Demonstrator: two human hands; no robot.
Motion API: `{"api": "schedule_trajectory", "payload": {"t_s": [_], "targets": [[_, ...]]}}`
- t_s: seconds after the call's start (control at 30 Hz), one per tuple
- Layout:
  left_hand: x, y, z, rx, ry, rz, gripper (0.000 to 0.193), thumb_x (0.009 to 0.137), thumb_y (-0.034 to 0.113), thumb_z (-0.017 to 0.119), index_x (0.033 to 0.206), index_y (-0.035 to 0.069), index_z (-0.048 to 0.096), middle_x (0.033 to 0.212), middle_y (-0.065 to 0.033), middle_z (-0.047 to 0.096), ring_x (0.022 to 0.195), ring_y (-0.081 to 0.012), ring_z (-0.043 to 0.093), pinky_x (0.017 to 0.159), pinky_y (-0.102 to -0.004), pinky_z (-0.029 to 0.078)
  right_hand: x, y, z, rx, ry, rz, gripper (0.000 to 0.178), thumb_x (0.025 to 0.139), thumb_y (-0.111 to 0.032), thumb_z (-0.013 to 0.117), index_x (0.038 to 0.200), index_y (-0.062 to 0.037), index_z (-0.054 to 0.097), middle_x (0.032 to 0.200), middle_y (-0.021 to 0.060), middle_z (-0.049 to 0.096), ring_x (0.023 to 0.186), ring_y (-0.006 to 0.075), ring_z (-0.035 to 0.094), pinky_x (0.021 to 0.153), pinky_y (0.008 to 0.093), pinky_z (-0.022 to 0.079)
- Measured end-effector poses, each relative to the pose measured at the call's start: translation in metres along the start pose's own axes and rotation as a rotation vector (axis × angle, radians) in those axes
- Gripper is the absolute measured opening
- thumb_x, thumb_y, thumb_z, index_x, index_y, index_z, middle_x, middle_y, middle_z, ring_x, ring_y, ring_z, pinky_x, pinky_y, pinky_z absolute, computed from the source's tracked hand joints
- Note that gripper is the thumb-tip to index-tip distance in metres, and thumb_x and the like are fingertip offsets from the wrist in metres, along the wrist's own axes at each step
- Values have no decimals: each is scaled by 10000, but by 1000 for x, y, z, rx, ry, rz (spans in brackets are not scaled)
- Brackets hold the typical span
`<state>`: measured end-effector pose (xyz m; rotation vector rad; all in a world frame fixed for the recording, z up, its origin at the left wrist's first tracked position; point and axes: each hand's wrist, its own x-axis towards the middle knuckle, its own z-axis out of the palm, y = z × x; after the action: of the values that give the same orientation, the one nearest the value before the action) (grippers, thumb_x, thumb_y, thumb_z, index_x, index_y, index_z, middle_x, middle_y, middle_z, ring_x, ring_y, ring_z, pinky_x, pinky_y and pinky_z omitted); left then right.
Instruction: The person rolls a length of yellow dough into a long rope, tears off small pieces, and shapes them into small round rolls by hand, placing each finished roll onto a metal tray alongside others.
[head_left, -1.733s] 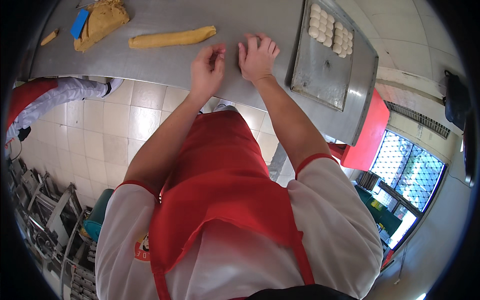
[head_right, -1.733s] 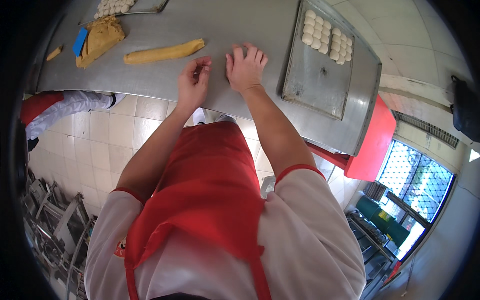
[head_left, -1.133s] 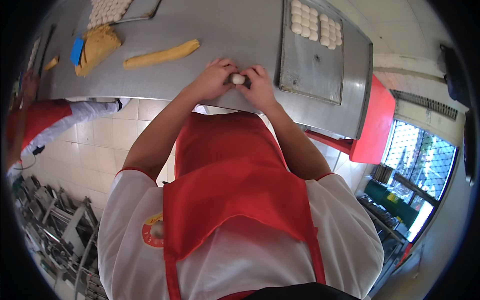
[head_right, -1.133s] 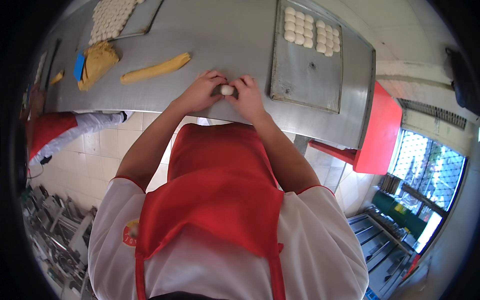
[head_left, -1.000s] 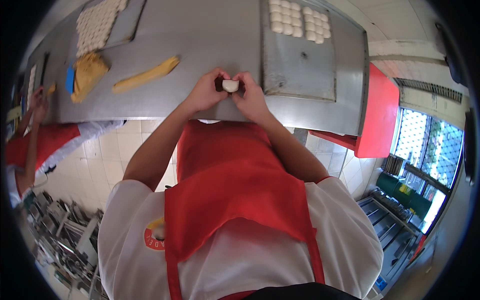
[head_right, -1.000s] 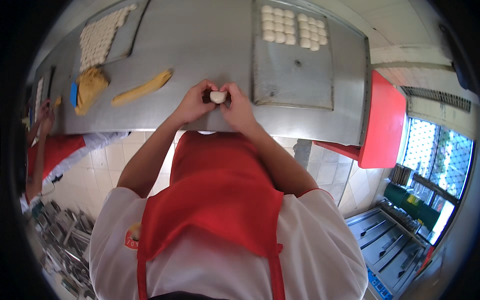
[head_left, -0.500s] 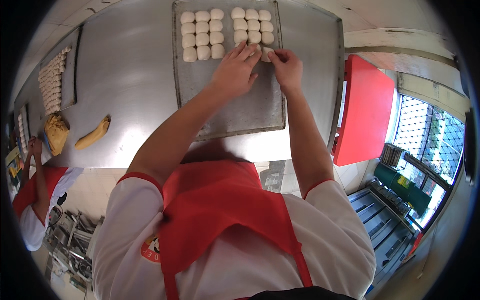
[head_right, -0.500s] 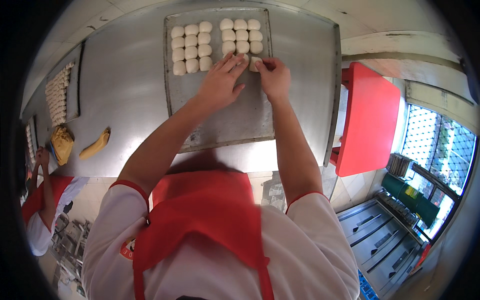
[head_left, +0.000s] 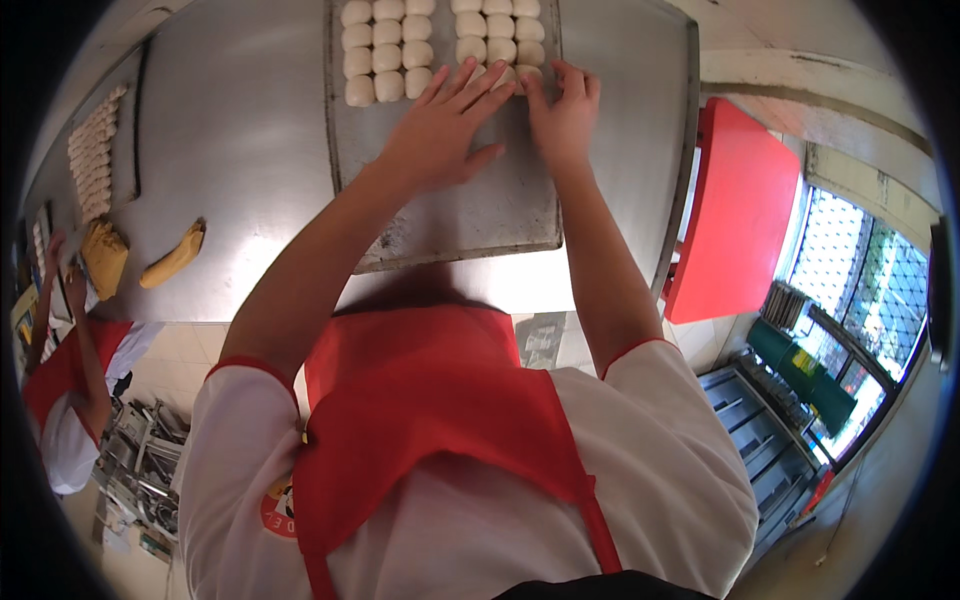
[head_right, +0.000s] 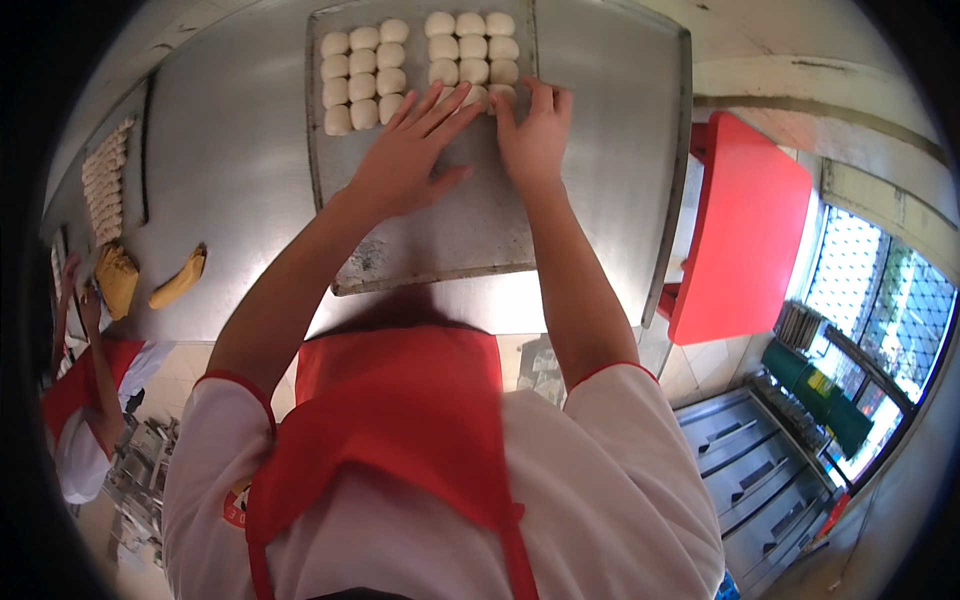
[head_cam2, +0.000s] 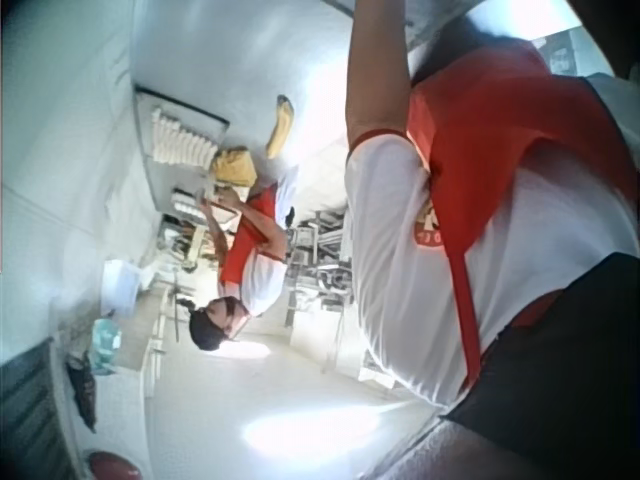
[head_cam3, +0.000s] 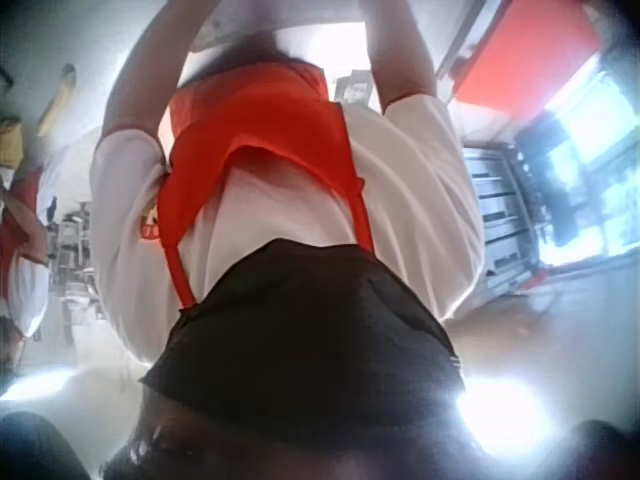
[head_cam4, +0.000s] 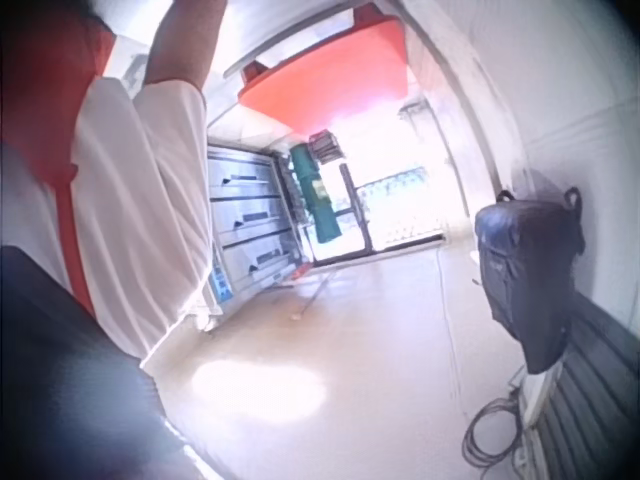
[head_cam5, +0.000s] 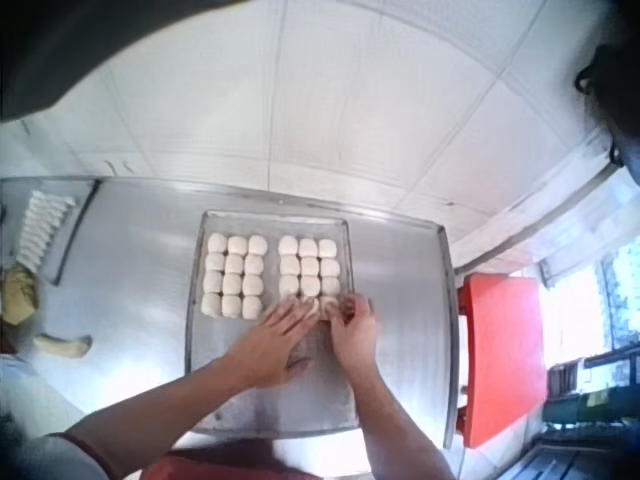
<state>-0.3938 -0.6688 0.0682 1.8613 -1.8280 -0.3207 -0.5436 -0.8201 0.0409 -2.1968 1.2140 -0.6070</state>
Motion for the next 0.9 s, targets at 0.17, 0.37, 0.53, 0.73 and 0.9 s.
{"api": "schedule_trajectory", "payload": {"t_s": [0.17,0.37,0.53,0.73,0.9], "targets": [[-101,-11,-72,49,192,-214,730,946,292,787,1598,155,489,1723,-131,366,1605,-409,288,1297,-578,242,-28,-42,22,-354,-75,-550,774,1032,-525,637,1644,-117,395,1759,145,262,1600,349,298,1257,601,273],[-321,-136,-137,400,319,-706,696,943,338,772,1558,139,514,1561,-150,548,1477,-411,483,1253,-626,286,-44,-67,55,-445,-110,-404,722,1073,-615,480,1603,-125,493,1743,105,342,1606,341,308,1289,637,136],[-382,-181,-167,463,101,-722,470,948,423,748,1346,185,677,1275,-69,689,1248,-300,641,1224,-588,317,-134,-197,115,280,-182,-340,444,1031,-358,686,1354,-53,707,1420,180,667,1285,383,651,1107,508,495],[-407,-204,-166,73,378,-484,404,893,277,824,1250,129,707,1101,-61,746,1130,-267,703,1249,-576,313,-223,-345,262,474,-566,-151,348,948,-253,808,1210,-34,747,1218,179,752,1007,263,756,854,385,612],[-418,-220,-169,-49,432,-388,373,860,205,839,1207,130,725,1089,-47,752,1112,-253,708,1270,-563,307,-234,-371,300,371,-556,-26,321,911,-221,826,1144,-16,746,1020,150,792,883,244,764,803,367,605]]}}
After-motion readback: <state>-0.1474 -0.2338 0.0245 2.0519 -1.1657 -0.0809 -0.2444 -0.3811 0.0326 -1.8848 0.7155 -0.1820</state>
